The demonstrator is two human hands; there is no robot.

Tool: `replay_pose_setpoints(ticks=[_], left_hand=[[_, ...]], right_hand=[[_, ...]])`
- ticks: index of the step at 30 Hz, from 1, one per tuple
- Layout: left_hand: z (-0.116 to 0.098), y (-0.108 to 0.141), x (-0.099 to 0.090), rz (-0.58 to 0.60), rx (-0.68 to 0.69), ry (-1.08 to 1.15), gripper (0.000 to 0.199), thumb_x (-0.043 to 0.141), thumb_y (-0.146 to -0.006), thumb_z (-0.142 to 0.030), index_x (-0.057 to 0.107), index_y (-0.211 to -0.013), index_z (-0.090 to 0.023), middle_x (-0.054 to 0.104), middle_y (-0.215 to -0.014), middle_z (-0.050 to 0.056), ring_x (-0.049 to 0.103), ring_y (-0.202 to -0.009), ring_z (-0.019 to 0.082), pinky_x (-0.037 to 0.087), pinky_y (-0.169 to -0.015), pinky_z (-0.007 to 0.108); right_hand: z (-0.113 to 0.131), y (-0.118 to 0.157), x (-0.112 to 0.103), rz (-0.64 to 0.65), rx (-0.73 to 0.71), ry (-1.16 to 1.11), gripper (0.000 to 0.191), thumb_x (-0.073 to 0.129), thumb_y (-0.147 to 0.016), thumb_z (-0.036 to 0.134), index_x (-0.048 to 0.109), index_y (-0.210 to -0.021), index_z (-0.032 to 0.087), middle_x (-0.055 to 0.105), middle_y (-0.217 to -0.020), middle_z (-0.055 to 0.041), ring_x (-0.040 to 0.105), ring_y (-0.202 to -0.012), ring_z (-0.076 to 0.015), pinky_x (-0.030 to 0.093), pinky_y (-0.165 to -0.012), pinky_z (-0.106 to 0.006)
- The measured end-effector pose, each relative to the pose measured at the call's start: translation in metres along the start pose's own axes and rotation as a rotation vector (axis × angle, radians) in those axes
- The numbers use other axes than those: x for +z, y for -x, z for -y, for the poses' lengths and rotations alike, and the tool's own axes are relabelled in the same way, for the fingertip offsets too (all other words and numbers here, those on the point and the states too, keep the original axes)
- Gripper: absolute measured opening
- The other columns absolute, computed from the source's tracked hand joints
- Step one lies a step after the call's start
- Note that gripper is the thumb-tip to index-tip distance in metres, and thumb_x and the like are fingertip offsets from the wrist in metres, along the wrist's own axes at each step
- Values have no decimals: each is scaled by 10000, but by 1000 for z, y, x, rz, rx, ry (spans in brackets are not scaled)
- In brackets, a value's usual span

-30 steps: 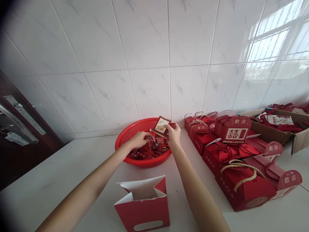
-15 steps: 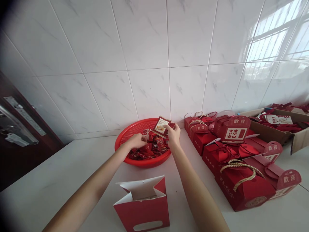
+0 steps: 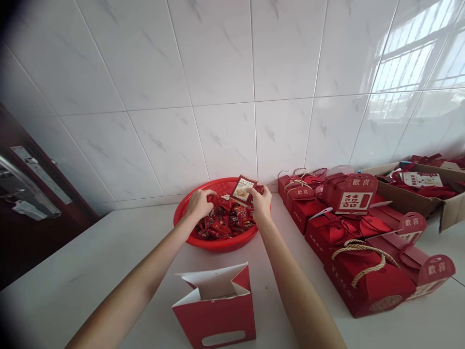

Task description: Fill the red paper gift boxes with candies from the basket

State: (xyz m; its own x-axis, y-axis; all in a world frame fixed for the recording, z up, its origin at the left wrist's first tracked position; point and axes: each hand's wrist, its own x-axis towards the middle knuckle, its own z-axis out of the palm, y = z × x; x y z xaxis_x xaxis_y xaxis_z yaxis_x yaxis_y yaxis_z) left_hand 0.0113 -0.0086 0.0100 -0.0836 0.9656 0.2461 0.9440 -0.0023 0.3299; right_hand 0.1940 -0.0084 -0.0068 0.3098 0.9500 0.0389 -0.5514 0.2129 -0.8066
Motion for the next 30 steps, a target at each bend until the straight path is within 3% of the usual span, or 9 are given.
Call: replay_pose_setpoints(ticks=[3, 6, 11, 15, 22, 30], left_hand=[[-2, 0, -2, -57, -18, -13, 502, 551, -759, -46, 704, -1204, -220, 600, -1380, 116, 496, -1316, 308, 395, -1095, 420], [-2, -1, -2, -43, -15, 0, 448, 503, -808, -75, 727, -1160, -239, 659, -1321, 74, 564, -1252, 263, 448, -1034, 357], [5, -2, 5, 160, -25, -5, 296, 544, -765, -125, 790, -882, -240, 788, -906, 62, 721, -869, 237, 520, -695, 270], [10, -4, 12, 275, -38, -60, 219, 593, -691, -122, 774, -777, -211, 779, -829, 110, 731, -809, 264, 497, -603, 270], [16, -8, 14, 302, -54, -146, 188, 656, -695, -188, 754, -855, -200, 766, -874, 168, 727, -854, 324, 527, -674, 345], [11, -11, 13, 568, 15, -124, 302, 831, -476, -295, 756, -767, -266, 758, -740, 8, 719, -752, 259, 550, -743, 331]], right_hand=[[-1, 0, 0, 4, -2, 2, 285, 739, -503, 201, 585, -742, 205, 696, -661, 17, 670, -617, -187, 556, -535, -287], [-1, 0, 0, 1, -7, 1, 287, 743, -499, 206, 589, -742, 202, 698, -663, 14, 665, -609, -183, 555, -530, -286], [0, 0, 1, -1, -7, 9, 280, 742, -502, 201, 592, -738, 200, 698, -660, 11, 669, -615, -187, 556, -531, -287], [-1, 0, 0, 2, -9, 8, 279, 737, -505, 203, 590, -742, 201, 700, -666, 13, 676, -628, -187, 561, -543, -286], [0, 0, 1, -1, 2, 12, 284, 738, -503, 205, 587, -744, 201, 691, -652, 19, 666, -608, -179, 550, -524, -276], [3, 2, 3, 1, 10, 11, 266, 720, -510, 193, 557, -720, 211, 672, -628, 26, 683, -616, -194, 556, -522, -284]])
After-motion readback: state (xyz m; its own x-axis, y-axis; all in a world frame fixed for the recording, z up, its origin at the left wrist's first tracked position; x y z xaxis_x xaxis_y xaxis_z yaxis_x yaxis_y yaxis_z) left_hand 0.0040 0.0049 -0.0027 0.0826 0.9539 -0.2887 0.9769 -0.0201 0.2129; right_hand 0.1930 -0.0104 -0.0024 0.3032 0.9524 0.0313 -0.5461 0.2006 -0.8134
